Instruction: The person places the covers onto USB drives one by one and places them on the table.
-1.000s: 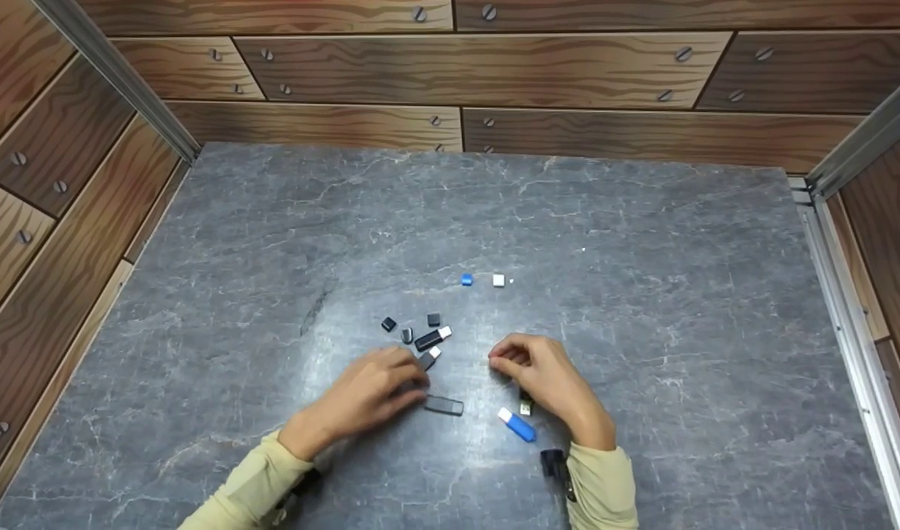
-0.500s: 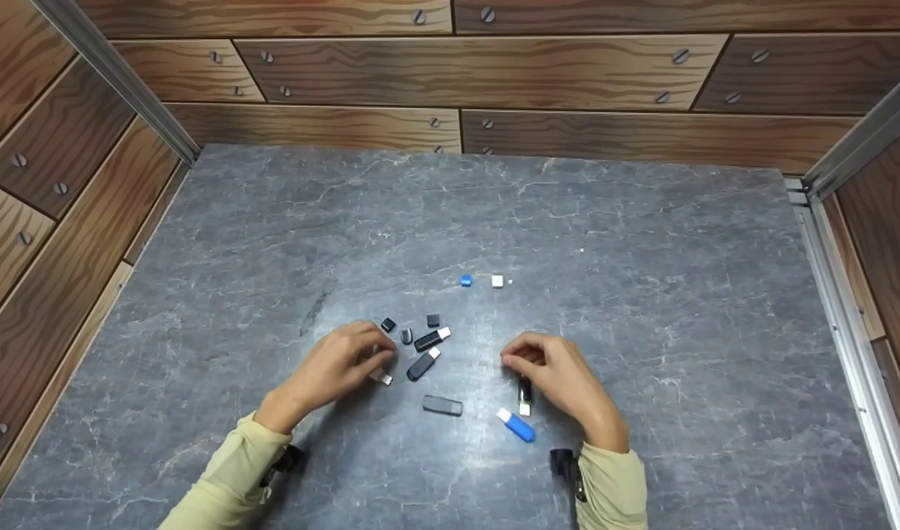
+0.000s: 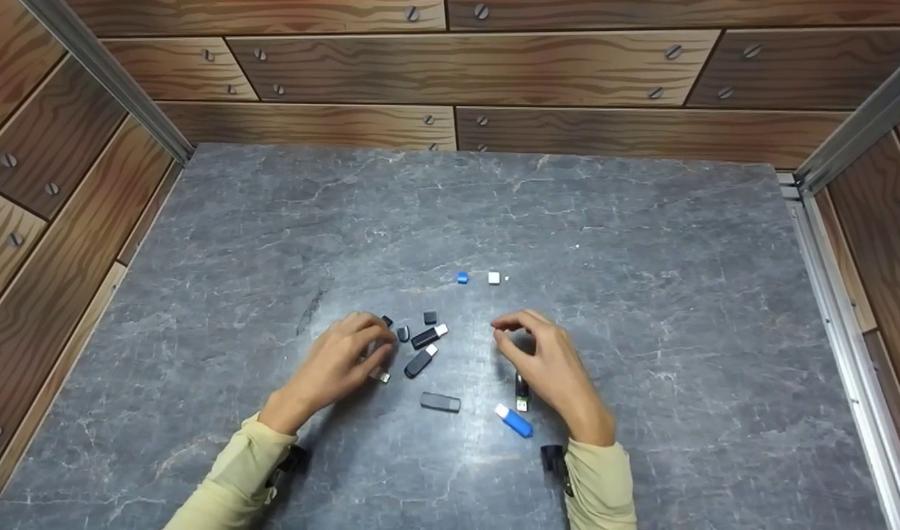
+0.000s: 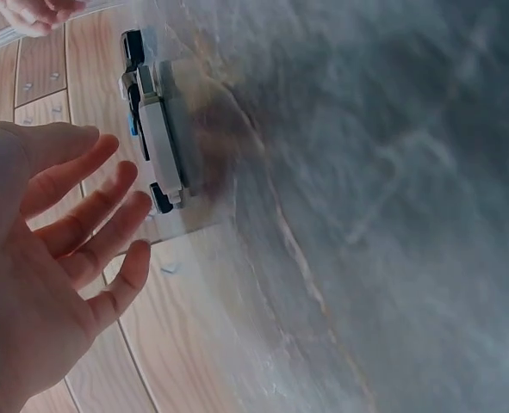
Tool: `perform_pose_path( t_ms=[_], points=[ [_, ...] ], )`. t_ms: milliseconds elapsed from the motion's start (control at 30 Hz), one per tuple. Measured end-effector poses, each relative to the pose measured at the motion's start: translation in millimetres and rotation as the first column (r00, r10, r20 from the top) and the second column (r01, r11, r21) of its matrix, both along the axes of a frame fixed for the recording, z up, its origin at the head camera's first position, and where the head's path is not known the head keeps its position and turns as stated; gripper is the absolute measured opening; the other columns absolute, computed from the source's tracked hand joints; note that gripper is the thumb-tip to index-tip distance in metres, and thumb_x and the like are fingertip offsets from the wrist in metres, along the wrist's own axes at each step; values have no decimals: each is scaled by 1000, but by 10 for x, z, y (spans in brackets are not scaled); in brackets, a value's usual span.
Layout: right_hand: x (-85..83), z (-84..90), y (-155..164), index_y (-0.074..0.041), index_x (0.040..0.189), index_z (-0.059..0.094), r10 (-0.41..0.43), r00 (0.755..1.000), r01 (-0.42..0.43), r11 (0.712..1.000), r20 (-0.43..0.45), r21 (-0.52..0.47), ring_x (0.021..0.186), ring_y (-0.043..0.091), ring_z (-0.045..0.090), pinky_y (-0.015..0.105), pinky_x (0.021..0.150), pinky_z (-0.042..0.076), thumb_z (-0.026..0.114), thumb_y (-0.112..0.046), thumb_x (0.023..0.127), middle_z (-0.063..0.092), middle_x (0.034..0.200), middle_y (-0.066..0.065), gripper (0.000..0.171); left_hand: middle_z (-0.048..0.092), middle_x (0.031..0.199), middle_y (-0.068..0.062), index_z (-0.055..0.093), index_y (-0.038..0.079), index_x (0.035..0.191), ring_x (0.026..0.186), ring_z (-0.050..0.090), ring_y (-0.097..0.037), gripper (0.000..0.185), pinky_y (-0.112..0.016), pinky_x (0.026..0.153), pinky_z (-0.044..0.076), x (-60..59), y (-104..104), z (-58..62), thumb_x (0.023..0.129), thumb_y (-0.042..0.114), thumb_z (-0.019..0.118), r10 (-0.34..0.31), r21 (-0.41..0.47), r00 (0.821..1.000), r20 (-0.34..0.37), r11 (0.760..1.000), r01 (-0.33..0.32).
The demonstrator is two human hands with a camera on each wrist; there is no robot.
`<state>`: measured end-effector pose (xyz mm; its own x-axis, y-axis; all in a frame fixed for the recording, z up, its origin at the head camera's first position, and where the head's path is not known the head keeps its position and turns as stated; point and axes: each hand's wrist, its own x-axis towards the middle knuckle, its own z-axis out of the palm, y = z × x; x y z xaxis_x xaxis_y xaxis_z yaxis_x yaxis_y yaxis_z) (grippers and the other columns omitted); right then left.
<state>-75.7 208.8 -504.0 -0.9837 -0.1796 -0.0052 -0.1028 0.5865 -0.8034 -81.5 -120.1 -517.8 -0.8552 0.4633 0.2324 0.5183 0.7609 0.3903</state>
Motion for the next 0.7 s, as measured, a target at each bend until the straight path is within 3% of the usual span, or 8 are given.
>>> perform_pose_path(
  t_ms=[300,533,600,700],
  points=[
    [29,-1,-40,-14,119,77,-3,998,8,997,-59,82,115,26,71,48,104,55,71,-21,102,77,118,2,19,74,112,-1,77,15,113,106,68,-21,16,-39,85,52,-13,-126,5,101,22,70,82,-20,997,-16,996,-82],
    [140,-46,26,-14,119,76,9,985,16,990,-172,143,120,29,66,23,105,43,74,-19,100,76,120,3,20,74,109,-2,77,15,113,103,68,-23,16,-40,84,52,-46,-238,51,101,23,69,102,-50,994,-40,993,-104],
    [169,-37,53,-13,121,76,15,985,13,987,-172,159,121,30,66,26,106,43,73,-19,100,76,122,4,21,74,109,-2,77,15,114,104,68,-23,17,-41,84,52,-60,-267,66,102,23,69,103,-61,994,-34,993,-105],
    [196,-15,94,-12,124,74,35,991,-12,985,-129,172,124,34,65,44,110,46,72,-19,101,74,126,8,25,74,110,-2,77,15,115,105,68,-24,18,-41,85,52,-76,-308,79,101,24,69,108,-75,994,-20,991,-110]
  ],
)
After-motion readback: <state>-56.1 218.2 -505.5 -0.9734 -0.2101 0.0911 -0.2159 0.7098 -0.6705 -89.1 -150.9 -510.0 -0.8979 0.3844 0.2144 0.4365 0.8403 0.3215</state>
